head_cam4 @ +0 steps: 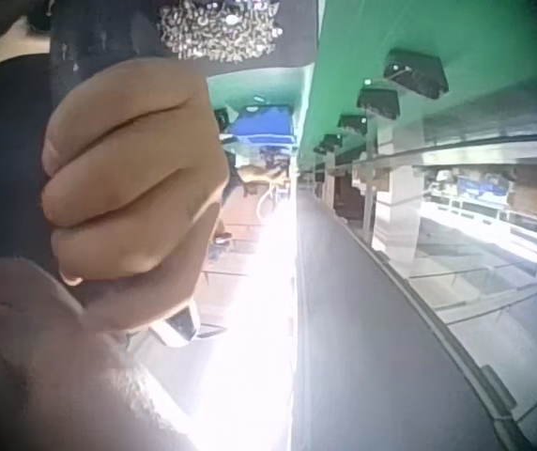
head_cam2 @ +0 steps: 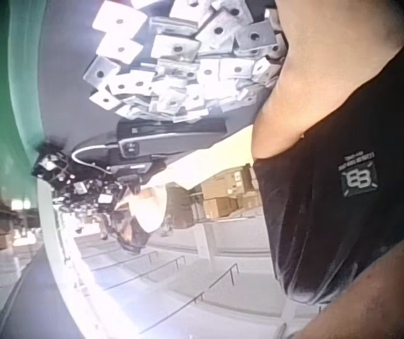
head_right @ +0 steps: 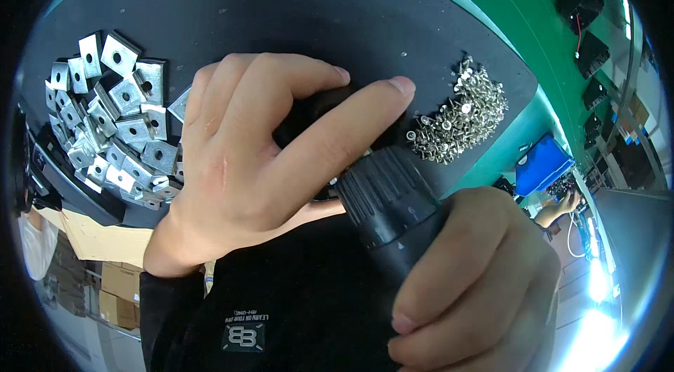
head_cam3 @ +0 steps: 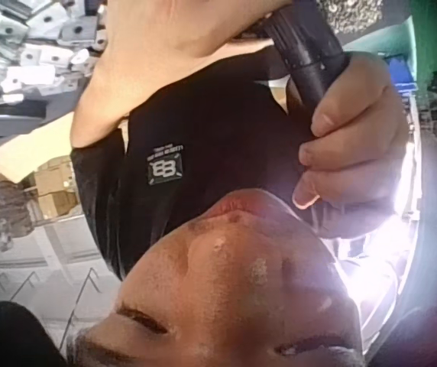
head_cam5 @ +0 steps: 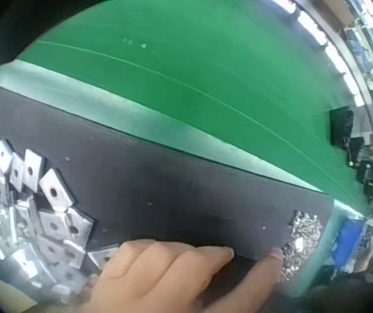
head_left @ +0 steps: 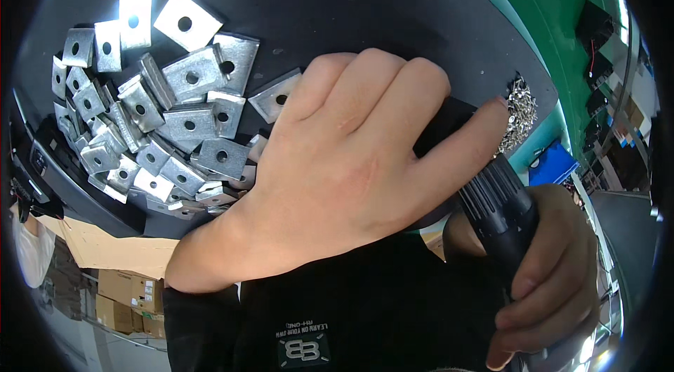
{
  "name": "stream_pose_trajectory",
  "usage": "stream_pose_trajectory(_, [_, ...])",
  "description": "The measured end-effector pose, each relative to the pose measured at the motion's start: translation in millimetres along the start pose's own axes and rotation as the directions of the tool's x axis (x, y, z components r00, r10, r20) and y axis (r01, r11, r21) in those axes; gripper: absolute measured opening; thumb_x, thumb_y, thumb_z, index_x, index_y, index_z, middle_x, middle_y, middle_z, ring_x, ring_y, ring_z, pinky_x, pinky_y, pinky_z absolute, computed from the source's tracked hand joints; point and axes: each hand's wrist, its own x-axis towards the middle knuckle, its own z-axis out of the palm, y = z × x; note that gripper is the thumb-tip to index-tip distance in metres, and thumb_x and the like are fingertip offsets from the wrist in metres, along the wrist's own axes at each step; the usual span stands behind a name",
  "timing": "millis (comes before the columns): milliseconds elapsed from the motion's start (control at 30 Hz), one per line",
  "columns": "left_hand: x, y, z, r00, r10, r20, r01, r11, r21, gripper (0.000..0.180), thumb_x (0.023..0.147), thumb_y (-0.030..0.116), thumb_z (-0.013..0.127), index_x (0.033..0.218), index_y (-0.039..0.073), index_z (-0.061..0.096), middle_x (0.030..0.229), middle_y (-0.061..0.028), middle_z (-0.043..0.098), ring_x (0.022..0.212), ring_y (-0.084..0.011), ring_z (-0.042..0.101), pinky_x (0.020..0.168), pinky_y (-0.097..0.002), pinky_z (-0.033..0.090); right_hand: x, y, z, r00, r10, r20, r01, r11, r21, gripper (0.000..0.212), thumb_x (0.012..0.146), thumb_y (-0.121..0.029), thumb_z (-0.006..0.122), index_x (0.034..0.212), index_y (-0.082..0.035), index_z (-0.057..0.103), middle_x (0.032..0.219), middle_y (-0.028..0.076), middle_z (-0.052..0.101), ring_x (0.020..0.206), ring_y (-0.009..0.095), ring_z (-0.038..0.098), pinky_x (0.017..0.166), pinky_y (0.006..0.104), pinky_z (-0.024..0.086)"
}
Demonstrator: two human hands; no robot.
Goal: Assemble electronic components by attaching a metal plate and driving a screw using an electric screwdriver.
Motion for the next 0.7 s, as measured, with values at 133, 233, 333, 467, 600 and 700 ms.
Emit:
stream_pose_trajectory(133, [4,1,1,0.997,0.067,-0.031,-0.067,0.998,-0.006,0.048,0.07,0.041,0.071,0.108,0.013,0.07,0.087,-0.0035,0.056,0.073,-0.0186,0.052,0.064,-0.0308,0.037,4,-20,-3,0.999,-0.024,-0.046,0.024,1.0,0.013,0.025,0.073,-0.005,0.076,0.088,-0.021,0.064,0.073,-0.008,0.062,0.063,0.005,0.059,0.061,0.0205,0.041])
stream_pose_trajectory(233, [7,3,-3,1.0,0.02,-0.014,-0.021,0.998,-0.056,0.06,0.064,0.04,0.077,0.113,0.008,0.066,0.09,-0.0044,0.058,0.074,-0.0193,0.052,0.065,-0.0312,0.037,1,-47,-2,0.996,-0.016,-0.091,0.017,1.0,0.018,0.027,0.07,-0.007,0.08,0.088,-0.019,0.064,0.073,-0.007,0.064,0.064,0.006,0.062,0.065,0.0205,0.045])
stream_pose_trajectory(333, [6,2,-7,0.998,0.025,0.052,-0.019,0.994,-0.108,0.072,0.056,0.041,0.081,0.116,0.006,0.062,0.096,-0.0065,0.06,0.08,-0.0227,0.053,0.068,-0.0333,0.039,-10,-64,-2,0.987,-0.036,-0.158,0.045,0.997,0.057,0.03,0.066,-0.008,0.084,0.087,-0.016,0.065,0.073,-0.005,0.066,0.066,0.007,0.066,0.069,0.0206,0.048])
stream_pose_trajectory(467, [5,-1,-17,0.99,0.037,0.133,-0.028,0.997,-0.075,0.077,0.055,0.038,0.082,0.121,0.007,0.058,0.102,-0.0078,0.058,0.087,-0.0268,0.054,0.074,-0.0369,0.041,-22,-71,1,0.973,-0.043,-0.228,0.069,0.992,0.11,0.027,0.064,-0.009,0.086,0.079,-0.018,0.066,0.065,-0.007,0.066,0.062,0.006,0.066,0.067,0.0178,0.047])
stream_pose_trajectory(600, [-1,8,-17,0.999,0.044,-0.027,-0.048,0.981,-0.186,0.073,0.052,0.025,0.083,0.116,0.006,0.054,0.102,-0.0108,0.052,0.093,-0.0276,0.051,0.076,-0.0392,0.04,-87,-139,-24,0.931,-0.063,-0.36,0.108,0.989,0.106,0.031,0.063,-0.01,0.087,0.076,-0.022,0.062,0.062,-0.01,0.062,0.055,0.002,0.06,0.059,0.0153,0.04])
stream_pose_trajectory(700, [-3,23,-21,0.974,0.112,-0.198,-0.131,0.988,-0.084,0.072,0.054,0.02,0.082,0.118,0.004,0.053,0.107,-0.0138,0.052,0.096,-0.0299,0.052,0.081,-0.0404,0.041,-88,-98,-5,0.87,-0.07,-0.489,-0.045,0.975,-0.219,0.034,0.061,-0.022,0.089,0.077,-0.025,0.059,0.062,-0.015,0.057,0.053,-0.002,0.054,0.056,0.0164,0.032])
